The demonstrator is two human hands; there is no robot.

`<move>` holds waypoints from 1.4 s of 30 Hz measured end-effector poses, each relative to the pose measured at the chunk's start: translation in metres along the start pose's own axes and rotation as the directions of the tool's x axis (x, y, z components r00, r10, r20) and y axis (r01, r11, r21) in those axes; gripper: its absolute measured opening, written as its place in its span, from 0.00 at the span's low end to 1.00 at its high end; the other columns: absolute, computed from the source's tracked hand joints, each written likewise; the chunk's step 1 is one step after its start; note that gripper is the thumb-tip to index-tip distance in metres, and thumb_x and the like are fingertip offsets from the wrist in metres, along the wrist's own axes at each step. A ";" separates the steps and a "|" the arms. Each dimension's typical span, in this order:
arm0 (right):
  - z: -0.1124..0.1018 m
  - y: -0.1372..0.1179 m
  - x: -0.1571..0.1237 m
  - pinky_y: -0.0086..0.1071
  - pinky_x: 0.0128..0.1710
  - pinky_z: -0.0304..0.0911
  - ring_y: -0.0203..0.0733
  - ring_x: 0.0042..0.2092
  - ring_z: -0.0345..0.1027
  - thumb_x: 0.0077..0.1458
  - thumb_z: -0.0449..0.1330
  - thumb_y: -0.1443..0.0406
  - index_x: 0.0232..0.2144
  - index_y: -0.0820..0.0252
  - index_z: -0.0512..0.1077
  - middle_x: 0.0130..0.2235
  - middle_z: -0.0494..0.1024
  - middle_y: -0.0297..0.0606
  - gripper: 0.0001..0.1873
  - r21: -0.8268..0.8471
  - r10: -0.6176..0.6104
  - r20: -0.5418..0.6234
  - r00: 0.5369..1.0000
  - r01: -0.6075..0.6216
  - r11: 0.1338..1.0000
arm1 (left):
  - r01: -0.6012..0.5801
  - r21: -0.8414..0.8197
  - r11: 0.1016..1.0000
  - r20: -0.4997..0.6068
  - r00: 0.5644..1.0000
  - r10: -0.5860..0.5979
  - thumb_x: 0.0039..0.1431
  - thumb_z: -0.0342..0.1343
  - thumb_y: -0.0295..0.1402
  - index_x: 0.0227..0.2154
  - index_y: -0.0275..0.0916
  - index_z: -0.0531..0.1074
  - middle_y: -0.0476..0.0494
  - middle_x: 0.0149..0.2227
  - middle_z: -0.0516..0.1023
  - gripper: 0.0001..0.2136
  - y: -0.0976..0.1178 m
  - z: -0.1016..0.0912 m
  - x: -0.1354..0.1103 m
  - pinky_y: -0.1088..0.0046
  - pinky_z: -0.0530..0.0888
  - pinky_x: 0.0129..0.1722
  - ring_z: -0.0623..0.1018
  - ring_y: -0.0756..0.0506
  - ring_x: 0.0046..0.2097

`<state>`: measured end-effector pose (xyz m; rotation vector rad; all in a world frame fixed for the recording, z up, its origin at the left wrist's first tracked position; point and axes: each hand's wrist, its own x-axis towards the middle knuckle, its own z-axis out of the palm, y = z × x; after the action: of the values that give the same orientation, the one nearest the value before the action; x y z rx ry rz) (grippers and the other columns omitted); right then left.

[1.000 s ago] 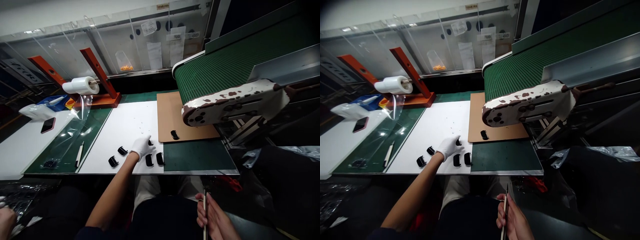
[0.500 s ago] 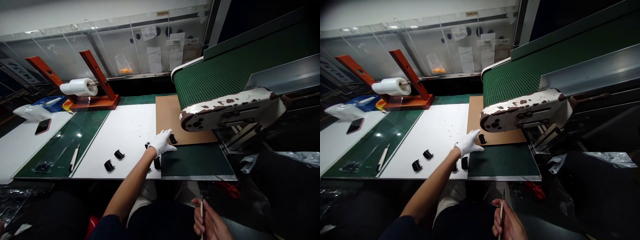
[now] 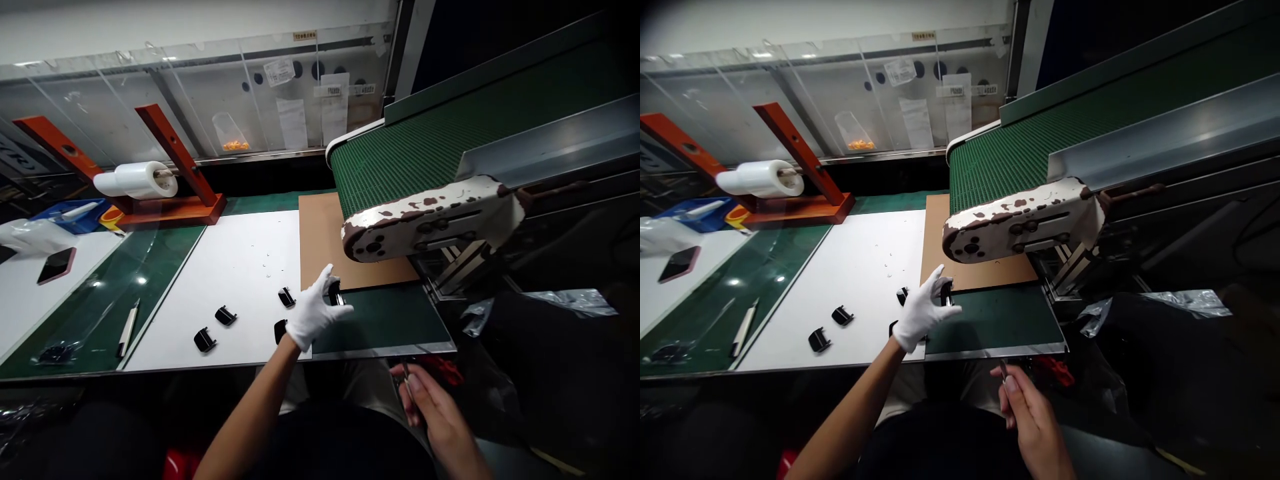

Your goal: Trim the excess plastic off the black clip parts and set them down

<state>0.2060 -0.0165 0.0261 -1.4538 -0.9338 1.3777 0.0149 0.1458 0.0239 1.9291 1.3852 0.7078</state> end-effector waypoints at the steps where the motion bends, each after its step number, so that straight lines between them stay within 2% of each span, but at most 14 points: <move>1: -0.002 -0.012 0.003 0.30 0.25 0.54 0.35 0.24 0.57 0.60 0.50 0.49 0.36 0.57 0.68 0.24 0.65 0.29 0.19 -0.123 -0.066 0.048 0.997 0.072 0.990 | -0.024 -0.072 0.997 -0.019 1.000 0.023 0.48 0.67 0.33 0.65 0.41 0.42 0.40 0.57 0.69 0.47 0.008 0.000 -0.017 0.67 0.66 0.61 0.70 0.43 0.59; 3: -0.003 -0.036 0.008 0.32 0.27 0.55 0.37 0.26 0.60 0.63 0.45 0.52 0.33 0.56 0.66 0.25 0.66 0.31 0.18 -0.331 -0.170 0.221 0.960 0.238 0.913 | -0.083 -0.288 0.954 -0.073 0.995 0.064 0.45 0.69 0.33 0.65 0.40 0.45 0.39 0.56 0.70 0.48 0.025 0.000 -0.051 0.66 0.67 0.60 0.71 0.43 0.57; 5: -0.001 -0.059 0.011 0.32 0.29 0.54 0.38 0.28 0.61 0.64 0.42 0.55 0.30 0.56 0.63 0.26 0.67 0.32 0.17 -0.454 -0.264 0.378 0.887 0.427 0.782 | -0.124 -0.502 0.856 -0.118 0.990 0.074 0.43 0.71 0.34 0.63 0.41 0.50 0.39 0.55 0.71 0.47 0.040 0.001 -0.079 0.65 0.69 0.59 0.74 0.41 0.55; 7: 0.003 -0.075 0.012 0.32 0.27 0.53 0.38 0.26 0.62 0.62 0.46 0.52 0.29 0.56 0.61 0.26 0.67 0.32 0.17 -0.541 -0.318 0.483 0.816 0.564 0.624 | -0.122 -0.607 0.785 -0.122 0.991 0.060 0.42 0.71 0.35 0.63 0.43 0.53 0.41 0.54 0.72 0.46 0.052 0.000 -0.098 0.66 0.70 0.58 0.75 0.41 0.54; 9: 0.007 -0.084 0.011 0.33 0.25 0.50 0.39 0.24 0.62 0.56 0.51 0.45 0.30 0.56 0.59 0.24 0.68 0.32 0.21 -0.646 -0.349 0.522 0.779 0.627 0.434 | -0.106 -0.627 0.772 -0.117 0.992 0.041 0.40 0.72 0.35 0.62 0.46 0.54 0.43 0.53 0.74 0.46 0.060 -0.001 -0.109 0.68 0.72 0.56 0.75 0.42 0.53; 11: 0.010 -0.086 0.010 0.33 0.23 0.47 0.41 0.22 0.63 0.50 0.54 0.41 0.30 0.56 0.60 0.23 0.68 0.32 0.25 -0.733 -0.367 0.536 0.760 0.635 0.244 | -0.101 -0.616 0.781 -0.123 0.992 0.031 0.39 0.72 0.33 0.62 0.48 0.55 0.46 0.50 0.75 0.46 0.066 -0.003 -0.113 0.70 0.73 0.55 0.76 0.42 0.51; 12: 0.011 -0.086 0.009 0.33 0.23 0.45 0.43 0.21 0.64 0.49 0.54 0.40 0.31 0.56 0.60 0.22 0.69 0.33 0.27 -0.756 -0.370 0.545 0.752 0.632 0.171 | -0.101 -0.608 0.787 -0.125 0.992 0.031 0.39 0.73 0.32 0.62 0.48 0.56 0.46 0.49 0.76 0.46 0.069 -0.004 -0.114 0.71 0.73 0.54 0.77 0.43 0.50; 14: 0.012 -0.087 0.007 0.33 0.22 0.43 0.45 0.20 0.65 0.47 0.52 0.37 0.31 0.57 0.61 0.21 0.69 0.34 0.30 -0.776 -0.362 0.561 0.744 0.626 0.083 | -0.104 -0.598 0.795 -0.127 0.991 0.035 0.38 0.73 0.30 0.61 0.49 0.57 0.48 0.48 0.76 0.46 0.072 -0.006 -0.115 0.73 0.74 0.53 0.78 0.44 0.49; 18: 0.012 -0.088 0.006 0.33 0.21 0.41 0.46 0.19 0.65 0.44 0.49 0.32 0.31 0.57 0.62 0.21 0.70 0.36 0.35 -0.791 -0.326 0.563 0.759 0.609 0.052 | -0.110 -0.594 0.797 -0.127 0.991 0.042 0.36 0.73 0.29 0.60 0.49 0.59 0.50 0.47 0.77 0.46 0.076 -0.006 -0.116 0.76 0.74 0.52 0.78 0.46 0.47; 22: 0.013 -0.088 0.006 0.34 0.21 0.41 0.51 0.21 0.69 0.43 0.48 0.31 0.31 0.58 0.63 0.21 0.72 0.37 0.36 -0.801 -0.273 0.554 0.787 0.592 0.082 | -0.093 -0.611 0.786 -0.112 0.993 0.031 0.36 0.73 0.29 0.60 0.48 0.60 0.49 0.47 0.77 0.45 0.077 -0.005 -0.118 0.75 0.75 0.52 0.78 0.45 0.47; 25: 0.012 -0.086 0.006 0.34 0.22 0.43 0.51 0.22 0.71 0.46 0.46 0.33 0.31 0.57 0.63 0.21 0.73 0.38 0.35 -0.798 -0.280 0.551 0.786 0.594 0.097 | -0.067 -0.626 0.777 -0.093 0.996 0.011 0.37 0.72 0.30 0.59 0.44 0.61 0.47 0.47 0.78 0.43 0.078 -0.004 -0.118 0.73 0.75 0.51 0.79 0.44 0.47; 28: 0.013 -0.084 0.006 0.35 0.21 0.45 0.51 0.22 0.71 0.47 0.44 0.33 0.30 0.58 0.65 0.21 0.74 0.40 0.35 -0.793 -0.320 0.554 0.769 0.604 0.080 | -0.050 -0.650 0.758 -0.086 0.996 -0.008 0.37 0.72 0.30 0.59 0.41 0.62 0.45 0.46 0.78 0.42 0.079 -0.004 -0.118 0.72 0.76 0.50 0.79 0.43 0.46; 33: 0.015 -0.080 0.009 0.35 0.20 0.45 0.51 0.20 0.71 0.50 0.39 0.34 0.28 0.62 0.68 0.19 0.73 0.42 0.39 -0.774 -0.426 0.569 0.704 0.633 0.013 | -0.029 -0.690 0.723 -0.090 0.995 -0.046 0.36 0.72 0.28 0.55 0.40 0.67 0.46 0.45 0.79 0.38 0.080 -0.001 -0.119 0.72 0.77 0.51 0.79 0.43 0.46; 42: 0.015 -0.072 0.010 0.34 0.20 0.42 0.44 0.19 0.68 0.52 0.35 0.35 0.26 0.61 0.68 0.18 0.73 0.40 0.40 -0.762 -0.442 0.582 0.683 0.648 -0.002 | 0.091 -0.675 0.732 -0.055 0.983 -0.173 0.34 0.71 0.26 0.52 0.36 0.70 0.44 0.44 0.80 0.36 0.083 0.002 -0.122 0.69 0.78 0.50 0.80 0.40 0.45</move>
<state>0.1960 0.0173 0.0915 -1.3861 -2.4741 0.1246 0.0302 0.0104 0.0799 1.2132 1.0971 1.0850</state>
